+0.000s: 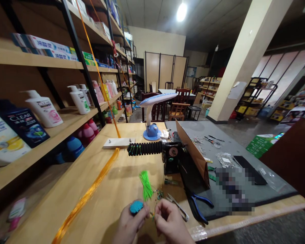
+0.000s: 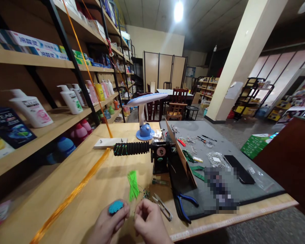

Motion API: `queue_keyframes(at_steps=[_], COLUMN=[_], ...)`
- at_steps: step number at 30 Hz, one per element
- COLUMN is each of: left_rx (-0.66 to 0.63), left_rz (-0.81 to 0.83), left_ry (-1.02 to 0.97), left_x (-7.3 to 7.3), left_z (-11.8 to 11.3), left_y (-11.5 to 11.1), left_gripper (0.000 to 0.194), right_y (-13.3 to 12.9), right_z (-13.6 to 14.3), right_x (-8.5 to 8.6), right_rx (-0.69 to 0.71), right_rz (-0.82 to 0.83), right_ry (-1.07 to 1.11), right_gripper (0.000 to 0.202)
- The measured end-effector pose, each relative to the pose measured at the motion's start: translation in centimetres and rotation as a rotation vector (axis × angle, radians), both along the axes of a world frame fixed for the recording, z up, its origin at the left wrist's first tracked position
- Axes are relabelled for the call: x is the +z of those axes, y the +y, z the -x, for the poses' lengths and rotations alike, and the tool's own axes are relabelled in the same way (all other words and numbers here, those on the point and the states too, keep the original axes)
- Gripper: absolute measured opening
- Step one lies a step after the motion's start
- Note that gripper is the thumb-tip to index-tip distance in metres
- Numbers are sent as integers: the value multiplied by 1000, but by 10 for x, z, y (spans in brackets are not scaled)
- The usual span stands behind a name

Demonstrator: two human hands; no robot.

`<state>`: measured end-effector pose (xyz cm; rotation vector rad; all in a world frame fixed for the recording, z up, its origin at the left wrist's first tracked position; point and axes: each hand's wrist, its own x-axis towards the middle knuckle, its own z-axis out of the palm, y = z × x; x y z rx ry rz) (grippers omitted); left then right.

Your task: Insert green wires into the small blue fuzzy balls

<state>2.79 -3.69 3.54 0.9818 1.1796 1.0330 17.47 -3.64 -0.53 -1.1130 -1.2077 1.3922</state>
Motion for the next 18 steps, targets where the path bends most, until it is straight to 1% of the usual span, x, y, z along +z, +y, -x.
queue_keyframes(at_steps=[2, 4, 8, 10, 12, 14, 18], left_rx=[-6, -13, -45, -52, -45, -26, 17], left_rz=[-7, -22, -118, -160, -184, -187, -96], left_ry=[-14, -13, 68, 108, 116, 99, 41], left_x=[-1, 0, 5, 6, 5, 3, -6], left_z=[1, 1, -1, -3, -5, -8, -7], left_y=[-1, -2, -6, -7, -6, -6, -9], left_gripper=[44, 42, 32, 27, 27, 30, 40], right_y=[1, 1, 1, 1, 1, 1, -3], right_z=[1, 1, 1, 3, 7, 13, 21], right_x=[-4, -4, -2, -5, -11, -19, -34], right_rx=[-11, -19, -30, -46, -78, -127, -143], right_rz=[12, 28, 66, 81, 94, 111, 103], right_ry=[40, 80, 143, 176, 218, 272, 312], right_gripper=[28, 34, 48, 54, 58, 61, 59])
